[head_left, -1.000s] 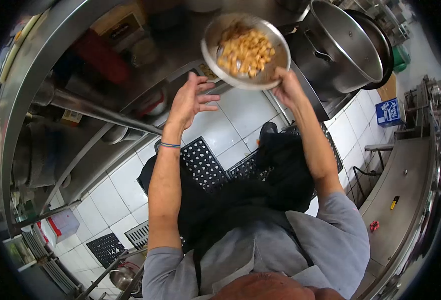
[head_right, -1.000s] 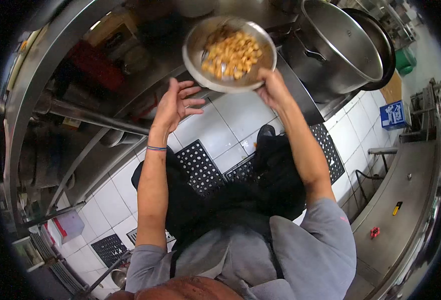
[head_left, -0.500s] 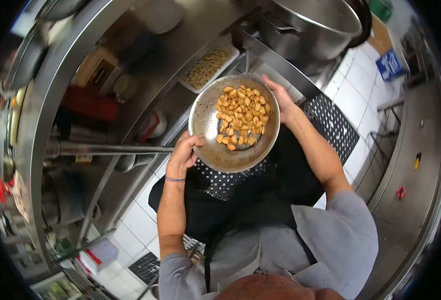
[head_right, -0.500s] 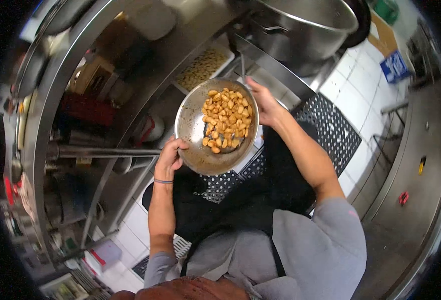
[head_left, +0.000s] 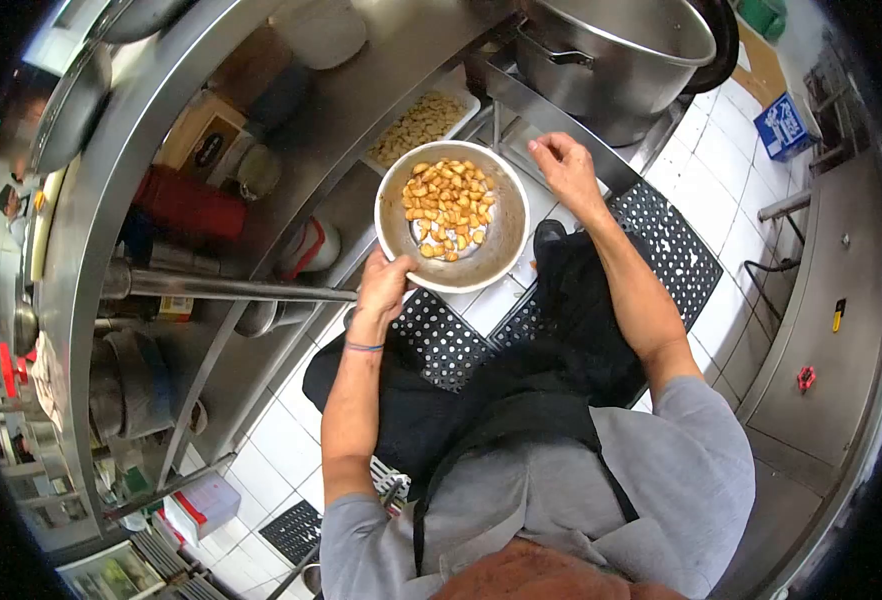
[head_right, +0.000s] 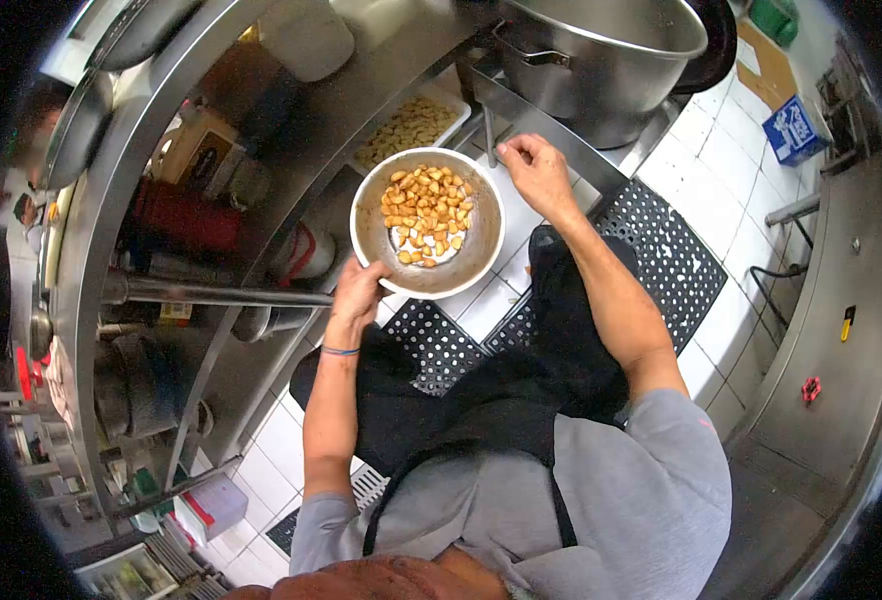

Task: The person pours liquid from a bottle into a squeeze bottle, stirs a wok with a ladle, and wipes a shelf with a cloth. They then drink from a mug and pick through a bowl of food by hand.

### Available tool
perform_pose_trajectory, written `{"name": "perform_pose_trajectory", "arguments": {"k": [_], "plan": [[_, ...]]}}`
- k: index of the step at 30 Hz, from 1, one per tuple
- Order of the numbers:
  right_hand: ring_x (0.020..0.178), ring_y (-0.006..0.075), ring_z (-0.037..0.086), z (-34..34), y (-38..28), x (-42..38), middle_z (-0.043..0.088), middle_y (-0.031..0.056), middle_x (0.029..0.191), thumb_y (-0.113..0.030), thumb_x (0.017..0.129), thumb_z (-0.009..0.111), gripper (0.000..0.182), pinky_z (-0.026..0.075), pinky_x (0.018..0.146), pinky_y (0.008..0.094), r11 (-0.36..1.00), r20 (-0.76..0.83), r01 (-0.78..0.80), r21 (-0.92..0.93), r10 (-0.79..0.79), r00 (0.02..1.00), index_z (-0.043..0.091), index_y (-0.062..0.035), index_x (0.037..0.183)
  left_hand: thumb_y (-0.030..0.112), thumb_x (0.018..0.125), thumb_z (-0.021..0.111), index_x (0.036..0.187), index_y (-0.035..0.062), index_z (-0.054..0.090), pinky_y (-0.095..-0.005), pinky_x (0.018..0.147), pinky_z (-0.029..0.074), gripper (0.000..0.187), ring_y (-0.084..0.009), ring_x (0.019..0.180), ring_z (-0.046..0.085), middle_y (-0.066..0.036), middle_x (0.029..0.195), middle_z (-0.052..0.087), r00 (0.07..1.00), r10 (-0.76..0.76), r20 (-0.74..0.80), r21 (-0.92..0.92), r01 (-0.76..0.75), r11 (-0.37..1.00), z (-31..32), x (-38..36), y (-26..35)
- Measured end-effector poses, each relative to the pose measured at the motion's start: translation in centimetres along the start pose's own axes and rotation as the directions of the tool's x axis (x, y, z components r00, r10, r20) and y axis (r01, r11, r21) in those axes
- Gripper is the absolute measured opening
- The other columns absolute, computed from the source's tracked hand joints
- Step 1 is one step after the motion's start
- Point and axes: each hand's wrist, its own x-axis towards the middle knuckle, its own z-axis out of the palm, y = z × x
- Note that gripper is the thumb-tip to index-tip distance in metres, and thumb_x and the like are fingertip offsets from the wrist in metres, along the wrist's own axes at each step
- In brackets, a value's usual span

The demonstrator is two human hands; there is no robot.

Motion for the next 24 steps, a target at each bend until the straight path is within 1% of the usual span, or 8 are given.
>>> {"name": "perform_pose_trajectory", "arguments": {"k": [5, 9, 11, 12, 15, 19, 20, 24], "plan": [[0.09, 0.0331, 0.067, 2.8, -0.3, -1.8, 0.066, 0.017, 0.095, -0.014, 0.089, 0.068, 0.015, 0.053, 0.081, 0.0432, 0.929, 0.038, 0.309, -0.204, -0.308, 0.951, 0.073, -0.0001, 0.093, -0.005, 0.082, 0.051, 0.136, -0.012, 0.04, -0.057, 0.082, 0.062, 0.055, -0.0427, 0.103, 0.068, -0.027, 0.123, 0.06, 0.993, -0.108, -0.057, -0.167, 0.097, 0.981, 1.6, 1.0, -1.7], [0.093, 0.0327, 0.066, 3.9, -1.0, -1.8, 0.064, 0.0175, 0.097, -0.016, 0.09, 0.069, 0.019, 0.052, 0.084, 0.0435, 0.904, -0.084, 0.317, -0.288, -0.354, 0.932, 0.072, -0.0012, 0.102, -0.006, 0.081, 0.049, 0.129, -0.0128, 0.048, -0.0513, 0.087, 0.061, 0.049, -0.0389, 0.105, 0.068, -0.024, 0.117, 0.064, 0.985, 0.02, -0.173, -0.105, -0.039, 0.994, 1.1, 0.7, -2.1], [0.091, 0.0332, 0.069, 3.1, -1.8, -1.4, 0.069, 0.0182, 0.098, -0.016, 0.095, 0.064, 0.022, 0.054, 0.08, 0.0412, 0.93, 0.016, 0.346, -0.122, -0.347, 0.938, 0.07, 0.0001, 0.108, -0.006, 0.08, 0.049, 0.124, -0.0128, 0.052, -0.0471, 0.09, 0.06, 0.045, -0.0358, 0.105, 0.068, -0.022, 0.114, 0.066, 0.969, 0.194, -0.151, -0.072, -0.206, 0.976, 0.3, 0.8, -2.4], [0.089, 0.0333, 0.07, 2.7, -2.4, -1.7, 0.07, 0.0186, 0.098, -0.016, 0.096, 0.063, 0.022, 0.054, 0.079, 0.0407, 0.927, 0.037, 0.375, -0.006, -0.374, 0.927, 0.07, 0.0005, 0.108, -0.005, 0.079, 0.047, 0.122, -0.0103, 0.055, -0.0341, 0.085, 0.054, 0.044, -0.0254, 0.092, 0.068, -0.016, 0.111, 0.065, 0.946, 0.226, -0.231, -0.136, -0.261, 0.956, 1.6, -0.1, -1.4], [0.087, 0.0341, 0.072, 3.4, -2.0, -1.0, 0.072, 0.0212, 0.096, -0.016, 0.099, 0.059, 0.023, 0.055, 0.076, 0.0397, 0.93, 0.076, 0.366, -0.021, -0.364, 0.928, 0.069, 0.0022, 0.109, -0.004, 0.078, 0.048, 0.117, -0.0109, 0.058, -0.0344, 0.081, 0.054, 0.04, -0.0246, 0.092, 0.066, -0.015, 0.105, 0.067, 0.944, 0.256, -0.207, 0.117, -0.236, 0.965, 0.5, 0.3, -1.4], [0.088, 0.0393, 0.071, 4.0, -1.6, -1.3, 0.069, 0.0261, 0.095, -0.015, 0.1, 0.057, 0.023, 0.056, 0.072, 0.041, 0.92, -0.007, 0.378, -0.105, -0.381, 0.924, 0.068, 0.004, 0.107, -0.008, 0.075, 0.048, 0.116, -0.0163, 0.055, -0.0383, 0.087, 0.057, 0.043, -0.0286, 0.097, 0.067, -0.02, 0.108, 0.066, 0.968, 0.101, -0.23, -0.183, -0.145, 0.972, 2.4, -0.6, 0.0], [0.088, 0.0404, 0.071, 3.9, -1.9, -1.5, 0.069, 0.0262, 0.095, -0.014, 0.099, 0.057, 0.023, 0.056, 0.072, 0.0419, 0.924, -0.03, 0.372, -0.085, -0.376, 0.926, 0.068, 0.004, 0.107, -0.009, 0.075, 0.048, 0.12, -0.018, 0.053, -0.0417, 0.085, 0.058, 0.046, -0.031, 0.095, 0.069, -0.022, 0.109, 0.066, 0.939, 0.241, -0.244, -0.08, -0.267, 0.96, 1.8, 0.0, -0.6], [0.085, 0.0431, 0.068, 4.2, -1.2, -1.7, 0.068, 0.0256, 0.091, -0.013, 0.098, 0.057, 0.02, 0.054, 0.07, 0.0454, 0.918, 0.01, 0.366, -0.154, -0.369, 0.93, 0.068, 0.0034, 0.103, -0.009, 0.074, 0.047, 0.12, -0.0207, 0.051, -0.043, 0.082, 0.059, 0.048, -0.0341, 0.095, 0.068, -0.025, 0.111, 0.065, 0.978, 0.056, -0.2, -0.011, -0.06, 0.998, 2.2, 0.8, 0.8]]}}
